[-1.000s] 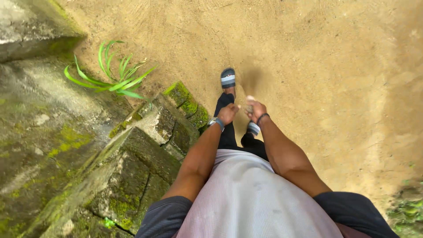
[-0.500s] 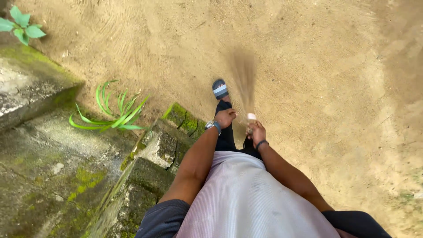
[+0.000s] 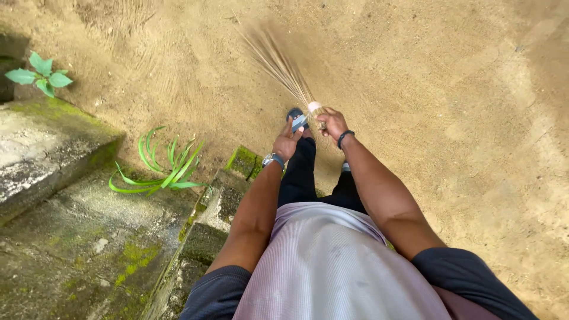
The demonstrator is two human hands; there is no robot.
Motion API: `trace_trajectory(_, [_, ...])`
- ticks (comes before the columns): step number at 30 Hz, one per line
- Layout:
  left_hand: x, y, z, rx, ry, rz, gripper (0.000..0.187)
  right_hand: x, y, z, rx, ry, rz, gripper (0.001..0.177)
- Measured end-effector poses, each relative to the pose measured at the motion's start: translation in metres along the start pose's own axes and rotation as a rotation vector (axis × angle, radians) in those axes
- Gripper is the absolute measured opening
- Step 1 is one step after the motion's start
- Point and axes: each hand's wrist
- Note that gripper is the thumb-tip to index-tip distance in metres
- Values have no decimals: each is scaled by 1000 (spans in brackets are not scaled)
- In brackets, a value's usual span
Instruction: Sweeping dirt and debris from an outdoor dirt courtyard using a traditional handheld broom bundle.
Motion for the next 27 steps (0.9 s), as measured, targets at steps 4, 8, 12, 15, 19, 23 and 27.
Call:
trace_trajectory(4, [-1, 27, -50, 330, 213, -114, 74, -33, -27, 3, 139, -25, -4, 38])
trace_trajectory(8, [26, 54, -20, 813, 265, 228, 47, -36, -61, -29, 177, -51, -272, 36])
trace_trajectory(12, [44, 60, 62, 1177, 741, 351, 28, -8, -81, -50, 144, 14, -701, 22])
trace_trajectory(15, [21, 55, 8, 709, 92, 225, 34, 65, -112, -64, 274, 185, -576, 15])
trace_trajectory(19, [13, 45, 13, 796, 103, 142, 33, 48, -145, 7, 156, 88, -271, 13])
trace_trajectory(23, [33, 84, -13, 1092, -2, 260, 37, 22, -199, 67, -54, -29, -57, 37])
trace_trajectory(27, [76, 147, -1, 1270, 291, 427, 35, 12, -250, 61, 50, -99, -156, 43])
Point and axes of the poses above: each hand's wrist, its own x-axis towards the middle knuckle, its own y-axis out of the palm, z = x × y
